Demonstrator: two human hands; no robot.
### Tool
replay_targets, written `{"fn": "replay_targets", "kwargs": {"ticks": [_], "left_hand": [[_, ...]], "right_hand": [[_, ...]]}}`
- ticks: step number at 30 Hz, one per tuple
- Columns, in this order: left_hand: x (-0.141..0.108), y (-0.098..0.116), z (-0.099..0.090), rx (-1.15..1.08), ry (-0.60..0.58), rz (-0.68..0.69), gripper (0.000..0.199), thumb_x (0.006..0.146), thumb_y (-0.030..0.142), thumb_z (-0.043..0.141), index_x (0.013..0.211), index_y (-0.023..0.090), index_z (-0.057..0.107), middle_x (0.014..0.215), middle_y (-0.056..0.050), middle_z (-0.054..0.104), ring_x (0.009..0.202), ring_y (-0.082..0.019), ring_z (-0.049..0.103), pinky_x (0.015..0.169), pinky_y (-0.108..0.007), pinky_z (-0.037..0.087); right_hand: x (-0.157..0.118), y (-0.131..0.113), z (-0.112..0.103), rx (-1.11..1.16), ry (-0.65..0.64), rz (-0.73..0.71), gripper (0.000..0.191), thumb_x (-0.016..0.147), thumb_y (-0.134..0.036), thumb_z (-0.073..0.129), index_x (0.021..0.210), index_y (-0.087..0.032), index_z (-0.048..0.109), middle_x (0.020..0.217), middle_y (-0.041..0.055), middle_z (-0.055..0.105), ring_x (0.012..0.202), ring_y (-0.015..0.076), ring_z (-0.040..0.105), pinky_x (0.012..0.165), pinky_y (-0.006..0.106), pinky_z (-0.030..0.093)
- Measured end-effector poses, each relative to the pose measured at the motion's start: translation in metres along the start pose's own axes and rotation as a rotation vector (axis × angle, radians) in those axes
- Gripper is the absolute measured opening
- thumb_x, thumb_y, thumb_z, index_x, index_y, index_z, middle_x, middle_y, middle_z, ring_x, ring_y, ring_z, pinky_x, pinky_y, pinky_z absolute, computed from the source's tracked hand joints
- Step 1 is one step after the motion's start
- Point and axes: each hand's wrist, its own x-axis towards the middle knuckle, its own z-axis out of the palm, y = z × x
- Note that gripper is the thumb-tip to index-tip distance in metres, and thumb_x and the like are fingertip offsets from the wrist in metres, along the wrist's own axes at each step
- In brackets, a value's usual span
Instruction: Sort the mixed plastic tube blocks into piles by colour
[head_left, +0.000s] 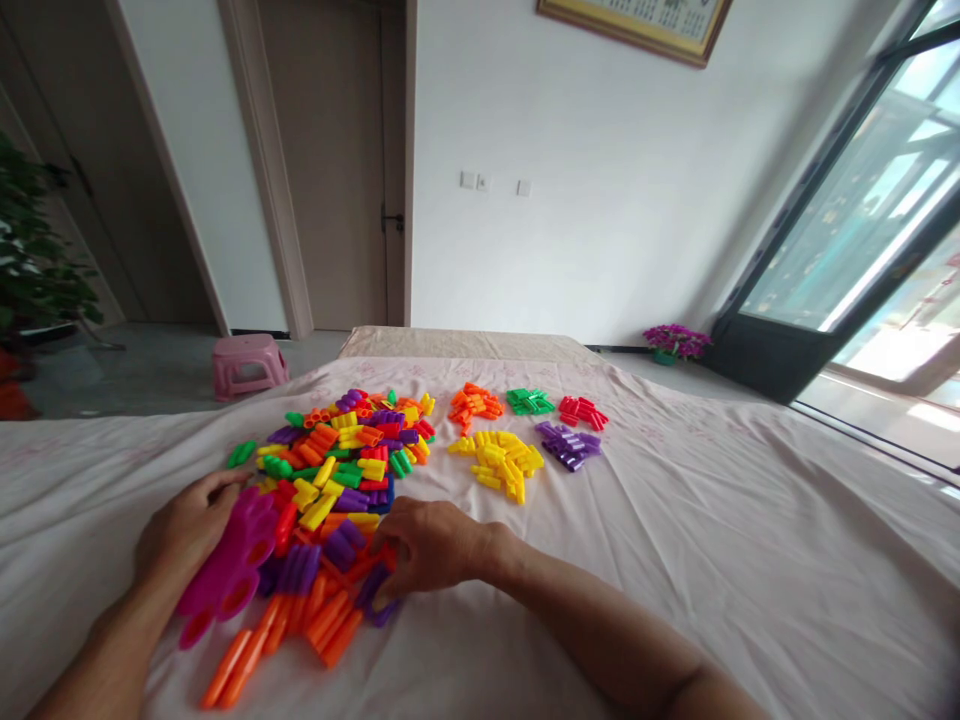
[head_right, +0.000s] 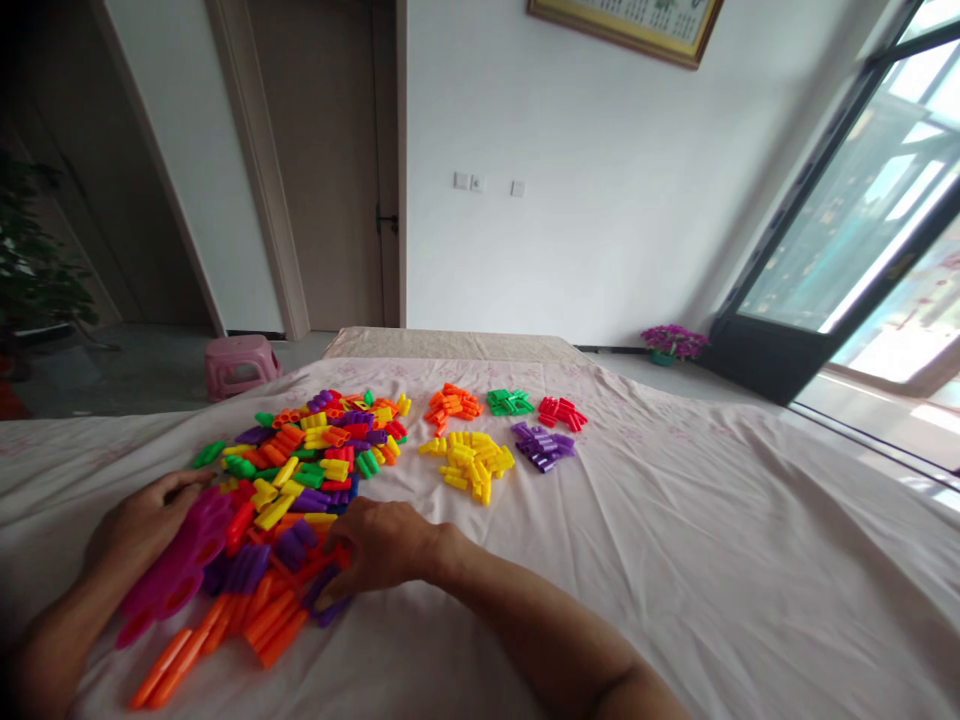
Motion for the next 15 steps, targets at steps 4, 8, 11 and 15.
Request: {"fn": "replay_targets", "kwargs": {"ticks": [4, 8, 11, 15], "left_hand": [[0.000, 0.000, -0.001, -0.015, -0.005, -0.016, 0.053, 0.087, 0.059, 0.033, 0.121, 0.032, 0.065, 0.102, -0.008, 0.072, 0.080, -0.026, 0.065, 0.067, -0.031, 0.045], [-0.001, -0.001, 0.000, -0.017, 0.000, -0.012, 0.054, 0.087, 0.060, 0.034, 0.121, 0.031, 0.065, 0.105, -0.008, 0.072, 0.080, -0.026, 0.064, 0.066, -0.031, 0.044], [-0.001, -0.001, 0.001, -0.021, 0.002, -0.010, 0.053, 0.087, 0.059, 0.034, 0.121, 0.032, 0.065, 0.106, -0.008, 0.072, 0.080, -0.026, 0.064, 0.065, -0.030, 0.044], [-0.002, 0.001, 0.001, -0.037, 0.000, -0.022, 0.053, 0.087, 0.059, 0.035, 0.121, 0.032, 0.064, 0.105, -0.007, 0.072, 0.078, -0.025, 0.064, 0.064, -0.030, 0.044]], "right_hand": [[-0.001, 0.002, 0.006, -0.019, -0.010, -0.020, 0.049, 0.073, -0.052, 0.076, 0.112, -0.024, 0.066, 0.104, 0.0022, 0.061, 0.086, 0.0159, 0.059, 0.069, 0.022, 0.043], [-0.002, 0.001, 0.004, -0.006, -0.030, -0.056, 0.040, 0.078, -0.047, 0.073, 0.110, -0.025, 0.067, 0.103, 0.0015, 0.060, 0.091, 0.0163, 0.059, 0.071, 0.021, 0.043], [-0.003, -0.002, -0.003, -0.038, -0.049, -0.041, 0.033, 0.080, -0.041, 0.071, 0.109, -0.026, 0.068, 0.103, 0.0016, 0.061, 0.092, 0.0161, 0.059, 0.069, 0.021, 0.041], [-0.008, -0.004, -0.018, -0.118, -0.041, 0.092, 0.034, 0.079, -0.030, 0.068, 0.113, -0.026, 0.067, 0.108, 0.0038, 0.062, 0.089, 0.0172, 0.062, 0.066, 0.023, 0.040]]}}
